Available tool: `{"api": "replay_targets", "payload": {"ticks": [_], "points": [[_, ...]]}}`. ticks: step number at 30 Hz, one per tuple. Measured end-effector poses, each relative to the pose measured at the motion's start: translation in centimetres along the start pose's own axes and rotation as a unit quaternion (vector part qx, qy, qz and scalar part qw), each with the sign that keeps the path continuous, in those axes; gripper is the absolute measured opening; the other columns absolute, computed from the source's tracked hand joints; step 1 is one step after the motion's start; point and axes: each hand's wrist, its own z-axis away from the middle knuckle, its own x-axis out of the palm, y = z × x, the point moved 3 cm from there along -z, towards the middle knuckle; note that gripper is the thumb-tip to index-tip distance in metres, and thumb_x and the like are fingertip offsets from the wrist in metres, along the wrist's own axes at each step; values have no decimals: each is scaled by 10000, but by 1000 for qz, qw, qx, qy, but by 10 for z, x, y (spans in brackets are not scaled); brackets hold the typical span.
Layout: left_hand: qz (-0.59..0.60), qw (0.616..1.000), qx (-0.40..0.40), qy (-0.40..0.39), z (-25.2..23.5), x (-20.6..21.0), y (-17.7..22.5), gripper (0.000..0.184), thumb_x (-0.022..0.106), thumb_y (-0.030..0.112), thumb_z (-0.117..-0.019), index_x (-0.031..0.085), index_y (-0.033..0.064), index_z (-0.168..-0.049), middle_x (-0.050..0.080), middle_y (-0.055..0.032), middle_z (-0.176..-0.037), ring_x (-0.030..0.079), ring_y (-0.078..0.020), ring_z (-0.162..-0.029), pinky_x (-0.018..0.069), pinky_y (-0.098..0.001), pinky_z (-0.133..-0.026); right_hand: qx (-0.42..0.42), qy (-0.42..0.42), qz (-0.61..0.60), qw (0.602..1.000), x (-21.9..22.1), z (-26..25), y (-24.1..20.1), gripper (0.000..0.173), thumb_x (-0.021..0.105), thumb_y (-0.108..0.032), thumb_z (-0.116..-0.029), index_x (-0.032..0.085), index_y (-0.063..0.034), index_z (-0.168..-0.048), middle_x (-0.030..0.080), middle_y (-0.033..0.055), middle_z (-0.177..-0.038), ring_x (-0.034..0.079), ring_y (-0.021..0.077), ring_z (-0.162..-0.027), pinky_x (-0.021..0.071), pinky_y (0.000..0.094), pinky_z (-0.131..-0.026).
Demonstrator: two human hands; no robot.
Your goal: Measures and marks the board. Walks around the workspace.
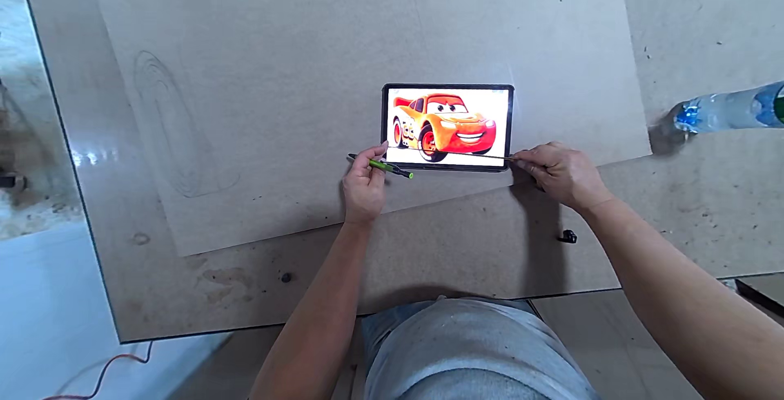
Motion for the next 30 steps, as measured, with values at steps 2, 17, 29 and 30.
{"api": "replay_targets", "payload": {"ticks": [2, 17, 29, 30], "points": [[1, 1000, -2, -1, 0, 0, -1, 274, 545, -4, -1024, 660, 21, -1271, 690, -85, -1330, 691, -171, -1152, 586, -339, -968, -1, -2, -1, 1000, 0, 0, -1, 228, 595, -233, -1040, 791, -196, -1150, 758, 40, -1062, 695, 236, -1045, 548, 486, -923], [-9, 1000, 2, 0, -2, -2, 1, 272, 552, -8, -1020, 673, 26, -1262, 699, -76, -1309, 703, -158, -1113, 597, -325, -939, -5, 5, 6, 1000, -1, -1, -3, 210, 612, -211, -1031, 794, -197, -1134, 759, 23, -1046, 698, 220, -1018, 558, 469, -898], [4, 999, -47, 20, 21, 26, 7, 335, 490, 60, -1060, 592, 59, -1379, 649, -62, -1389, 655, -151, -1215, 551, -370, -1041, 172, 16, -121, 978, 1, 53, -9, 274, 557, -384, -1056, 755, -277, -1213, 753, -50, -1031, 714, 112, -889, 609, 463, -801], [8, 999, -50, 7, 22, 32, 8, 355, 466, 56, -1063, 579, 68, -1399, 631, -57, -1415, 641, -151, -1232, 539, -374, -1046, 187, 18, -141, 972, 3, 62, -14, 291, 552, -400, -1054, 755, -261, -1210, 752, -43, -988, 711, 115, -860, 609, 451, -778]]}}
